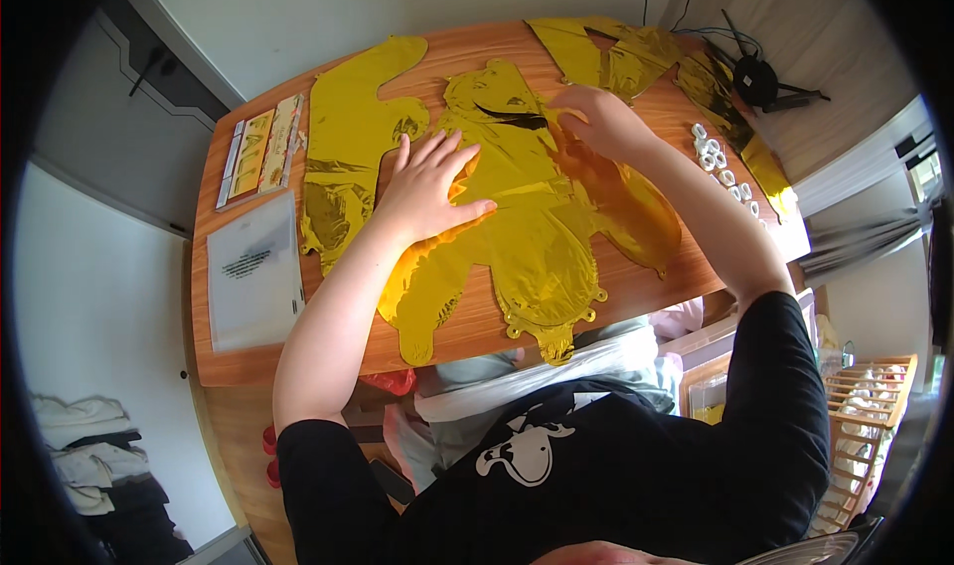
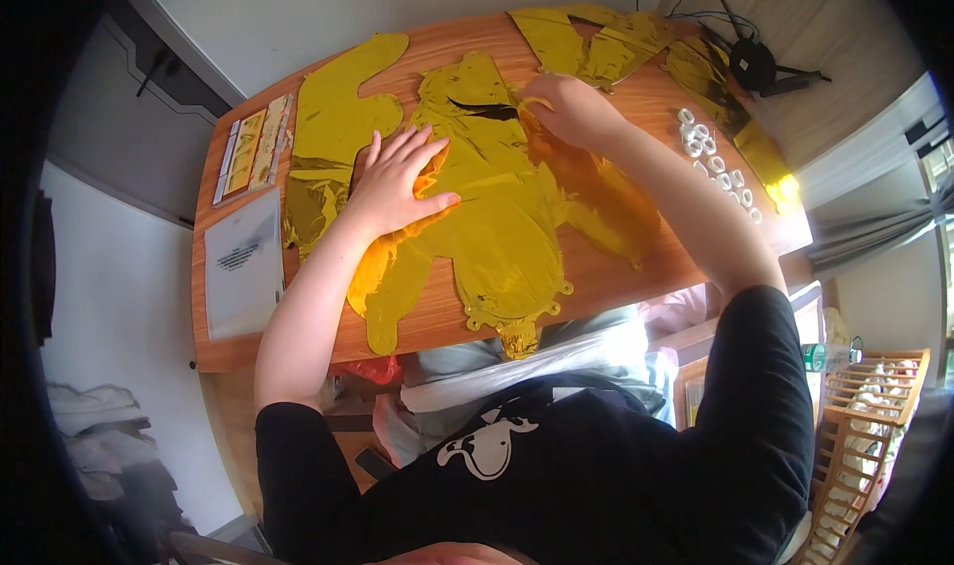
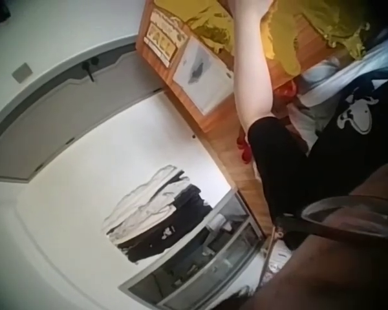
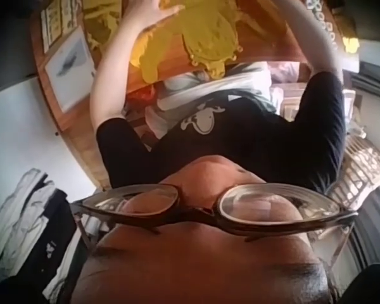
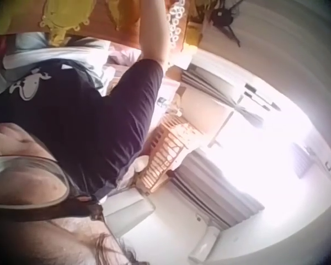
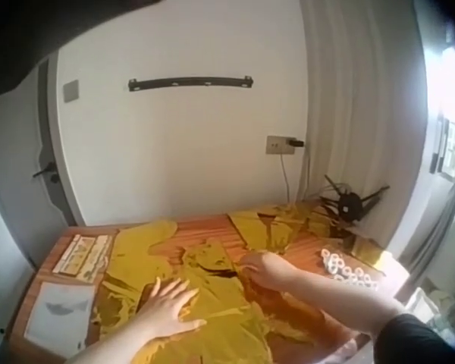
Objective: Folding a large gold foil balloon into a small, flat square shape.
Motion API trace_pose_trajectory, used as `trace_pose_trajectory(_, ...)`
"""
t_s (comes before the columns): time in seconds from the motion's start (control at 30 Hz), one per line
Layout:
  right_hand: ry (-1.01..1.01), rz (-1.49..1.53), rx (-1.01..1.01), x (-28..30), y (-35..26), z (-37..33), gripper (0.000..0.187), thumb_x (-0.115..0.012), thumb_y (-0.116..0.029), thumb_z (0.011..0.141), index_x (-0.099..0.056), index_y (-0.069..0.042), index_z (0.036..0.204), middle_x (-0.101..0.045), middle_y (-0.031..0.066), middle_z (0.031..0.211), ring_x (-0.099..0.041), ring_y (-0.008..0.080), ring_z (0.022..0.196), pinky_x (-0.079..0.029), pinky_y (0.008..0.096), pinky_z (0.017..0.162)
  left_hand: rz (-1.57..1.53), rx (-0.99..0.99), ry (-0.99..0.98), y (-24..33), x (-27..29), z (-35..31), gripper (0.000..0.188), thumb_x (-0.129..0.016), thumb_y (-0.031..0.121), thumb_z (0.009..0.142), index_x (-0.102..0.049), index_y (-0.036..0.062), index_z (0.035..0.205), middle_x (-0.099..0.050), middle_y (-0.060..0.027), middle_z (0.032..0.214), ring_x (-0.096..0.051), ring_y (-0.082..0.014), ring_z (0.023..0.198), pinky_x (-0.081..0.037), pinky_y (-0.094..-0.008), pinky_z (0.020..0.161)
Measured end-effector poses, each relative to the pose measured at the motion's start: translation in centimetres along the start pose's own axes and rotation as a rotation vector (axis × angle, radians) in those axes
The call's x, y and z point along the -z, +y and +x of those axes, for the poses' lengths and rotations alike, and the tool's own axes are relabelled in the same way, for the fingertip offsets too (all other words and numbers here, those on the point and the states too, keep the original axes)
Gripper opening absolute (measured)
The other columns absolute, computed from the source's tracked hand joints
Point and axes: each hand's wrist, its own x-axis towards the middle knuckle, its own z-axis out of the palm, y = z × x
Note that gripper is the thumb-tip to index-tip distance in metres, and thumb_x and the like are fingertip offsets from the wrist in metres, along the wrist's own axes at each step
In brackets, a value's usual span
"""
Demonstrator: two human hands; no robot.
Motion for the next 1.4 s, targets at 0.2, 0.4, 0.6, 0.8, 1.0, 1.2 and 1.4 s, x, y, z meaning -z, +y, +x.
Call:
trace_pose_trajectory(0.2,0.09,-0.19,-0.091,-4.0,4.4,6.5,0.035,-0.051,-0.023,0.104,-0.063,-0.009,0.134,-0.067,0.0157,0.13,-0.06,0.0382,0.123,-0.05,0.0468,0.101,-0.027,-0.019,-0.034,0.4,0.3,0.5,0.098,-0.062,0.078,0.086,-0.043,0.0157,0.159,-0.033,-0.0143,0.169,-0.024,-0.03,0.159,-0.002,-0.0595,0.129)
trace_pose_trajectory(0.4,0.014,-0.321,-0.143,-6.1,2.8,8.3,0.043,-0.049,-0.032,0.106,-0.057,-0.009,0.141,-0.059,0.0124,0.147,-0.054,0.034,0.136,-0.044,0.0468,0.112,-0.029,-0.009,0.019,0.1,0.0,-0.3,0.093,-0.067,0.074,0.085,-0.048,0.0172,0.156,-0.037,-0.0125,0.168,-0.029,-0.0297,0.158,-0.004,-0.0592,0.129)
trace_pose_trajectory(0.6,-0.085,-0.389,-0.176,-6.3,3.3,8.5,0.051,-0.046,-0.042,0.108,-0.055,-0.009,0.146,-0.054,0.0102,0.154,-0.047,0.0321,0.145,-0.036,0.0475,0.12,-0.033,-0.024,0.031,0.1,-0.1,0.1,0.094,-0.068,0.074,0.084,-0.048,0.0165,0.156,-0.037,-0.0129,0.167,-0.029,-0.03,0.157,-0.004,-0.0603,0.129)
trace_pose_trajectory(0.8,-0.131,-0.429,-0.244,-6.1,1.6,8.5,0.072,-0.044,-0.06,0.105,-0.051,-0.005,0.15,-0.051,0.0131,0.156,-0.041,0.0325,0.149,-0.03,0.0502,0.123,-0.038,-0.022,0.026,0.0,0.0,0.0,0.094,-0.068,0.074,0.084,-0.048,0.016,0.155,-0.038,-0.0133,0.167,-0.029,-0.0302,0.157,-0.004,-0.0606,0.129)
trace_pose_trajectory(1.0,-0.119,-0.448,-0.268,-6.9,0.7,8.0,0.083,-0.04,-0.067,0.104,-0.043,-0.001,0.155,-0.043,0.0157,0.162,-0.033,0.0327,0.154,-0.025,0.0509,0.125,-0.034,-0.019,0.025,0.1,0.1,-0.2,0.092,-0.068,0.072,0.085,-0.048,0.0162,0.155,-0.038,-0.013,0.167,-0.029,-0.0299,0.157,-0.005,-0.0607,0.129)
trace_pose_trajectory(1.2,-0.083,-0.452,-0.292,-7.7,1.6,7.7,0.091,-0.035,-0.071,0.104,-0.035,0.001,0.16,-0.036,0.0175,0.166,-0.027,0.0345,0.157,-0.02,0.0517,0.127,-0.035,-0.026,0.031,0.2,0.0,-0.1,0.092,-0.069,0.071,0.085,-0.048,0.0179,0.156,-0.038,-0.013,0.167,-0.029,-0.0299,0.157,-0.005,-0.0612,0.129)
trace_pose_trajectory(1.4,-0.143,-0.513,-0.319,-7.4,1.4,8.0,0.099,-0.032,-0.075,0.102,-0.028,0.003,0.162,-0.031,0.019,0.169,-0.023,0.0342,0.158,-0.015,0.0523,0.129,-0.036,-0.01,-0.01,0.2,0.2,0.1,0.095,-0.065,0.075,0.085,-0.046,0.0173,0.157,-0.035,-0.0135,0.168,-0.026,-0.0294,0.158,-0.003,-0.0613,0.129)
